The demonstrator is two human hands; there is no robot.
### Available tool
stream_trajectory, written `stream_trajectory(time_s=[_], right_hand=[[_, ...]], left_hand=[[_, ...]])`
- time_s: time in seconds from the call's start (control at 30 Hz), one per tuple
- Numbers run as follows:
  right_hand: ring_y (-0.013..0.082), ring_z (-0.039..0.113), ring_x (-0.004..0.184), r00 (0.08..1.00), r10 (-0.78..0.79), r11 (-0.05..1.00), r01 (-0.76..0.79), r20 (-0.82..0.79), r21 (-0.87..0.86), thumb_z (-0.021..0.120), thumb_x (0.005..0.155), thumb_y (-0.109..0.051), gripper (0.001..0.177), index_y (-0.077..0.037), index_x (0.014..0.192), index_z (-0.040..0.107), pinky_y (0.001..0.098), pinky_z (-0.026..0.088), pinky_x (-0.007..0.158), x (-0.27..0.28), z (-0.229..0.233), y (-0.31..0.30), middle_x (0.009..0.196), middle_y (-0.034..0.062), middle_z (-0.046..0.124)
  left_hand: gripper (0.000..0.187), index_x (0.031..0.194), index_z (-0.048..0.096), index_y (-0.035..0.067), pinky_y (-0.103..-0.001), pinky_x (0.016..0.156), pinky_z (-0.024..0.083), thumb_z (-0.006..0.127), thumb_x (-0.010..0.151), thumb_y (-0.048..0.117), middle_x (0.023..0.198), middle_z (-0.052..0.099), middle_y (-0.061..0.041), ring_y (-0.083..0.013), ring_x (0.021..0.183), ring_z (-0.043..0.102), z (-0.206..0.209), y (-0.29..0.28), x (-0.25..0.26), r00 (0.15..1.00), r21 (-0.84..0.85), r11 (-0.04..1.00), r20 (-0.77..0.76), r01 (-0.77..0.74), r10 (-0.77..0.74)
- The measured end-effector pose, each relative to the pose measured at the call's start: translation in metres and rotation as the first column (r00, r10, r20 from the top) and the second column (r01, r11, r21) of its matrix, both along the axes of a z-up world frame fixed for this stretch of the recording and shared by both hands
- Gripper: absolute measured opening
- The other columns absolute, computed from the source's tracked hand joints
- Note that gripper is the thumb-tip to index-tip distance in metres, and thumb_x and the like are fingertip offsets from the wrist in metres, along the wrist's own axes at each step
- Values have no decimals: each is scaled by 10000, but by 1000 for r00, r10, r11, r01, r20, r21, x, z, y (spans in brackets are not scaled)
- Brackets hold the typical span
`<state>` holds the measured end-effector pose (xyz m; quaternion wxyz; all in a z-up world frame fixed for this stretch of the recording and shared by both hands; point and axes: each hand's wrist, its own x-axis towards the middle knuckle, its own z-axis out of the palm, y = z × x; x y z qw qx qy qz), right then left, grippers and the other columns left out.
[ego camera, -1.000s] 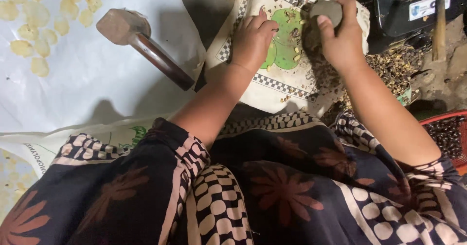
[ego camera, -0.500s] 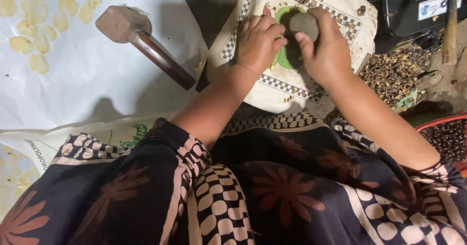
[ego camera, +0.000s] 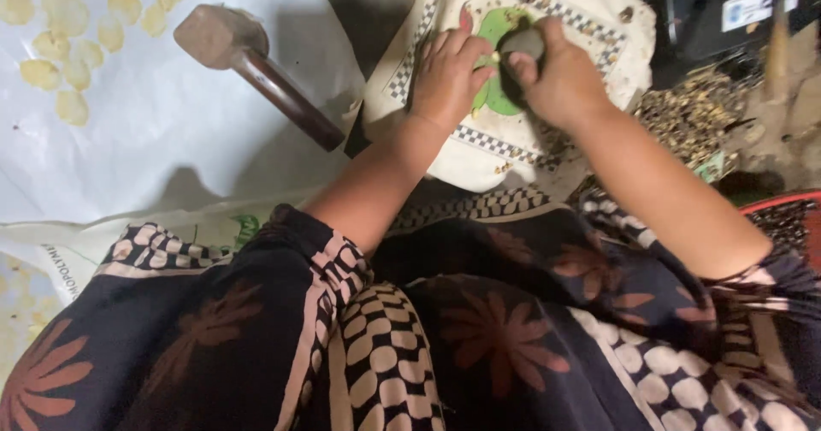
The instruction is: Cracking nut shells with a stone and flattening the kernels with a wooden mallet
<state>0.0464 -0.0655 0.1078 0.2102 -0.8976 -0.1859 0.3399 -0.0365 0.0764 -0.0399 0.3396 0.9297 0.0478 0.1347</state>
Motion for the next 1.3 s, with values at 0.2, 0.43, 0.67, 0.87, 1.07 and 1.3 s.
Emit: stream_trajectory(time_s=[0.2, 0.43, 0.67, 0.87, 1.07, 1.3], right_hand=[[366, 662, 558, 870, 347, 936, -300, 350, -183, 482, 1130, -294, 363, -42, 1390, 449, 459, 602, 364, -24, 3, -6, 1066, 283, 610], [465, 563, 1051, 732, 262, 963, -154, 629, -222, 596, 1089, -329, 522, -147, 1554, 444, 645, 415, 790, -23, -23, -86, 1350, 303, 536], [209, 672, 744, 552, 456, 817, -571, 698, -82, 771, 946, -4, 129, -88, 1044, 783, 339, 663, 732, -29, -56, -67, 793, -4, 638], [247, 705, 659, 818, 165, 935, -307, 552, 176, 533, 1053, 66, 220, -15, 919, 689, 268, 664, 516, -13, -25, -48, 837, 99, 712], [284, 679, 893, 857, 134, 810, -384, 497, 444, 728, 969, 162, 174, 11, 1047, 765, 414, 578, 894, 63, -99, -50, 1002, 182, 701], [337, 662, 829, 982, 82, 974, -115, 171, 193, 720, 1021, -50, 127, -11, 1113, 641, 439, 526, 747, 77, -104, -47, 978, 213, 697]], left_hand=[[385, 1076, 665, 189, -428, 841, 453, 890, 763, 182, 1049, 638, -59, -325, 1009, 580, -10, 2, 0, 1000, 60, 998, 16, -21, 20], [259, 1124, 726, 99, -432, 991, 527, 798, 876, 112, 1186, 714, -153, -353, 1131, 634, 16, 8, 8, 998, -45, 998, -34, 53, -54], [237, 1097, 714, 53, -431, 662, 517, 639, 899, -54, 1043, 653, -125, -349, 1015, 557, -20, 6, 23, 984, -54, 984, 47, 172, -170], [348, 631, 594, 67, -219, 315, 533, 615, 971, -4, 586, 540, 4, -130, 468, 595, -46, 14, 40, 832, 103, 886, 310, 452, -460], [164, 932, 543, 110, -401, 650, 308, 482, 902, 260, 859, 494, -49, -210, 766, 476, 144, -10, -3, 456, -466, 835, -835, -293, -306], [335, 890, 648, 76, -415, 547, 446, 574, 684, -178, 858, 596, -106, -277, 699, 626, 44, -8, -5, 758, -24, 857, -455, 515, -468]])
